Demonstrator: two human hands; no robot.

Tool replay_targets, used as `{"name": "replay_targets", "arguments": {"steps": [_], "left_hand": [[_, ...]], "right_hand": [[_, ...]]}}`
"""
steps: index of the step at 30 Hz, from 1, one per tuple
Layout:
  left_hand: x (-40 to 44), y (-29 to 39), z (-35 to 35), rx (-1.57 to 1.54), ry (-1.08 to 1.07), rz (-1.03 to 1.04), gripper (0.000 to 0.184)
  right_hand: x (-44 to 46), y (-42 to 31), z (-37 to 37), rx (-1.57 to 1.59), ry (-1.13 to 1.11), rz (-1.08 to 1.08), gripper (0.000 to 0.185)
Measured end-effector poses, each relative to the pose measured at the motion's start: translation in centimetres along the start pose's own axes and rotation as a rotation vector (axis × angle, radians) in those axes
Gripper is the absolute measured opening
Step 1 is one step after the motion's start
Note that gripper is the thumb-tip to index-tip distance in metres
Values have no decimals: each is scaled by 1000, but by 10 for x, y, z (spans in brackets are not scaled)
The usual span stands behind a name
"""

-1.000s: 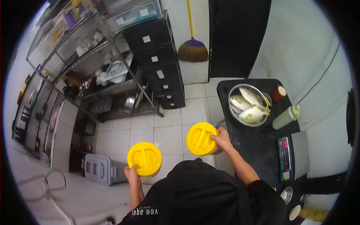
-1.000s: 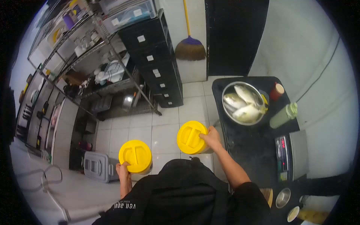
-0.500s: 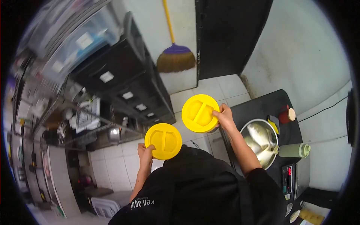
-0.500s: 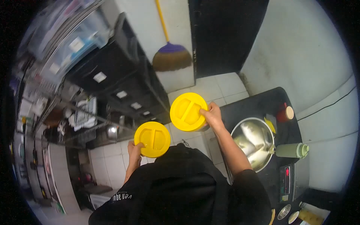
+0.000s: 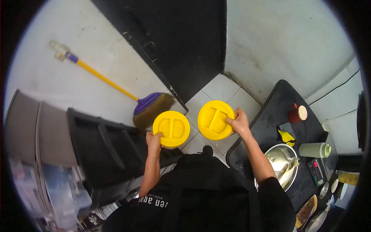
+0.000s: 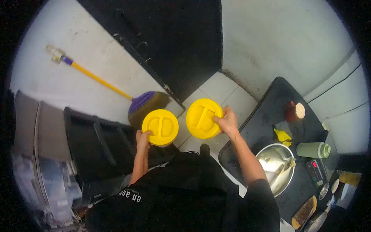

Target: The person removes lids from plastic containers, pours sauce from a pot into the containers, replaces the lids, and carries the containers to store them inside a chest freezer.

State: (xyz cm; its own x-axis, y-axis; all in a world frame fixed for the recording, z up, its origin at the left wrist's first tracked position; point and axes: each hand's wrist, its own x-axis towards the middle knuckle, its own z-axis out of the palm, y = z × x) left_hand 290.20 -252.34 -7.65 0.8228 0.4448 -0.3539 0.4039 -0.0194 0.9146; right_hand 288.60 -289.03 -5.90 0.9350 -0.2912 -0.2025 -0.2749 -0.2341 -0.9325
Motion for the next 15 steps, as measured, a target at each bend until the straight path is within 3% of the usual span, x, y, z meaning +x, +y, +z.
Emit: {"name": "replay_targets", "arguments": {"steps": [5, 6, 7, 10, 12, 15], "left_hand": [[83, 53, 67, 71, -126, 2, 31], [143, 11, 78, 53, -106, 179, 33], [158, 17, 93, 53, -133, 169, 33], [197, 57, 149, 94, -295, 88, 35], [214, 77, 163, 83, -416, -148, 39], [229, 123, 187, -55, -560, -240, 46]], "right_hand": [[55, 11, -20, -92, 181, 57, 26], [61, 6, -23, -41, 210, 94, 25], [67, 0, -28, 6, 248, 131, 25], [96, -9, -44, 47, 345, 176, 22], [111, -16, -50, 55, 381, 192, 21], [138, -17, -59, 33, 451, 219, 22]]}}
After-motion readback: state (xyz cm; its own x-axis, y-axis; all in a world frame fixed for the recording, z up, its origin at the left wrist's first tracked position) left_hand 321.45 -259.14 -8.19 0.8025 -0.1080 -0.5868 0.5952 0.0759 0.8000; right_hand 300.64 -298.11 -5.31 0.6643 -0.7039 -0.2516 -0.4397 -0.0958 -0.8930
